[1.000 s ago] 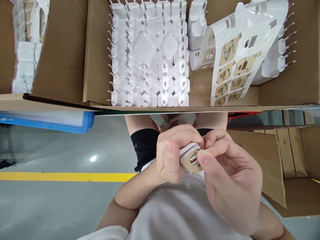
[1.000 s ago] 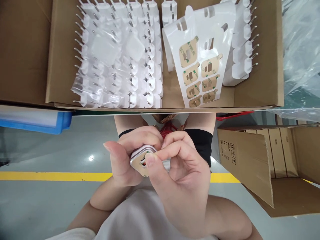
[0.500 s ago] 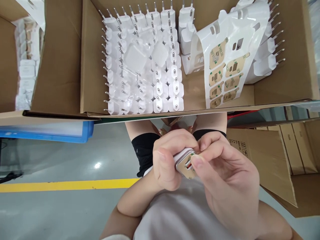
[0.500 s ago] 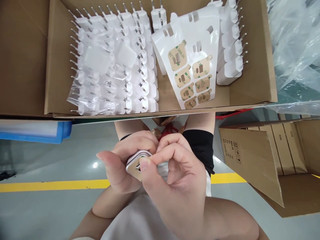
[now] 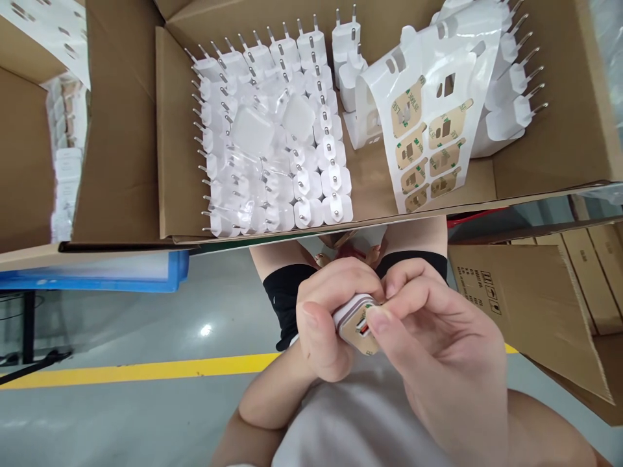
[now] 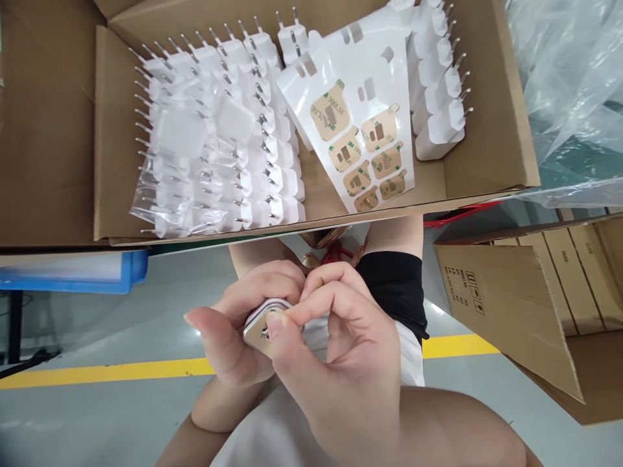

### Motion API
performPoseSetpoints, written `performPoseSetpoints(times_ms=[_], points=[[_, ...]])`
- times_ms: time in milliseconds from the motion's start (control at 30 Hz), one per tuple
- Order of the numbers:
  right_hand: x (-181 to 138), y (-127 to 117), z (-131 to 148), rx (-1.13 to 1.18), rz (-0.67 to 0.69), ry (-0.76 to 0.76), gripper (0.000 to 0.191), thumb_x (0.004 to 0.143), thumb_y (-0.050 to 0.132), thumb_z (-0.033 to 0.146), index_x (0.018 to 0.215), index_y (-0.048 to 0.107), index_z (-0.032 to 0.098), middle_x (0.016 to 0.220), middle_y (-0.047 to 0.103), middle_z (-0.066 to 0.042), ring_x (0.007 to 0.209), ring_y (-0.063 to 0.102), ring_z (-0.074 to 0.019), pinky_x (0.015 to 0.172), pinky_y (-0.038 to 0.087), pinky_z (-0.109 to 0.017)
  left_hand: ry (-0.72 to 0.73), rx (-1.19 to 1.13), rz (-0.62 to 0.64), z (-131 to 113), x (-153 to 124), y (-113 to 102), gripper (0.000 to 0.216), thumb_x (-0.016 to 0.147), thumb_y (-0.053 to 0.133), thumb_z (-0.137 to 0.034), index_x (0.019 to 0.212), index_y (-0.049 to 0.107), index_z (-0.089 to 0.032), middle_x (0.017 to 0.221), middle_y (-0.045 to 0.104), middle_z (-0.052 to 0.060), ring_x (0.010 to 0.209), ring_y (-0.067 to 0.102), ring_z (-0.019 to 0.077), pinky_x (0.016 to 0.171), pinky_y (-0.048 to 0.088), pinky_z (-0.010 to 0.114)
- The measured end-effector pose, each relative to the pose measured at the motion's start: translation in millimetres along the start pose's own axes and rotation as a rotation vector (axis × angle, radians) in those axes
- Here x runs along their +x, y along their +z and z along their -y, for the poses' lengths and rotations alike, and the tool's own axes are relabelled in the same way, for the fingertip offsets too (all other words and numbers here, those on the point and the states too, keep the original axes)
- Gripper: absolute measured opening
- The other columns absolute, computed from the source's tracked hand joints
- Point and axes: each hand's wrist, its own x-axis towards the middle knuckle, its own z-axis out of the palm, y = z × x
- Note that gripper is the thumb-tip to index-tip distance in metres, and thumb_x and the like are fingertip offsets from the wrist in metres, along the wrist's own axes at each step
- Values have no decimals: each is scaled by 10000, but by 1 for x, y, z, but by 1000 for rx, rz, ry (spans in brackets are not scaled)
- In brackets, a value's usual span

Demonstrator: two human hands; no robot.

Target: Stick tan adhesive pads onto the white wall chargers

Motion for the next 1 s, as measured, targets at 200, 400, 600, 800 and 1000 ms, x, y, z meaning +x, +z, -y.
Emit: performPoseSetpoints(times_ms=[200, 400, 600, 800, 1000], points=[[8, 2, 9, -23, -13, -15, 222, 796, 816, 116, 634, 704, 216, 753, 609, 23, 713, 635, -100, 665, 547, -232, -65, -11, -47, -15, -4, 3, 671, 1131, 285, -686, 834, 639, -200, 736, 597, 38, 645, 587, 212, 607, 520, 368], [11, 1, 13, -64, -22, -32, 224, 771, 804, 110, 603, 695, 210, 723, 617, 24, 692, 651, -92, 628, 551, -197, -66, -4, -36, -12, -9, 5, 540, 1100, 480, -644, 872, 678, -197, 788, 621, 43, 693, 609, 224, 631, 518, 369], [11, 1, 13, -76, -41, -30, 212, 759, 811, 110, 599, 709, 204, 724, 628, 19, 703, 658, -82, 651, 555, -172, -125, -109, -74, -8, -7, 7, 367, 909, 713, -555, 830, 686, -198, 767, 627, 31, 688, 594, 206, 680, 545, 367], [8, -1, 13, -75, -6, -12, 227, 792, 818, 115, 628, 702, 221, 728, 629, 17, 737, 649, -111, 678, 555, -217, -129, -116, -44, -11, -4, 4, 377, 937, 666, -551, 810, 689, -197, 750, 628, 42, 672, 590, 218, 663, 538, 384], [6, -2, 10, -66, 6, 8, 225, 816, 804, 102, 669, 696, 233, 781, 625, 17, 774, 646, -134, 715, 562, -277, -67, -114, -78, -6, -3, 7, 314, 920, 679, -495, 807, 701, -203, 736, 633, 37, 644, 576, 202, 624, 519, 376]])
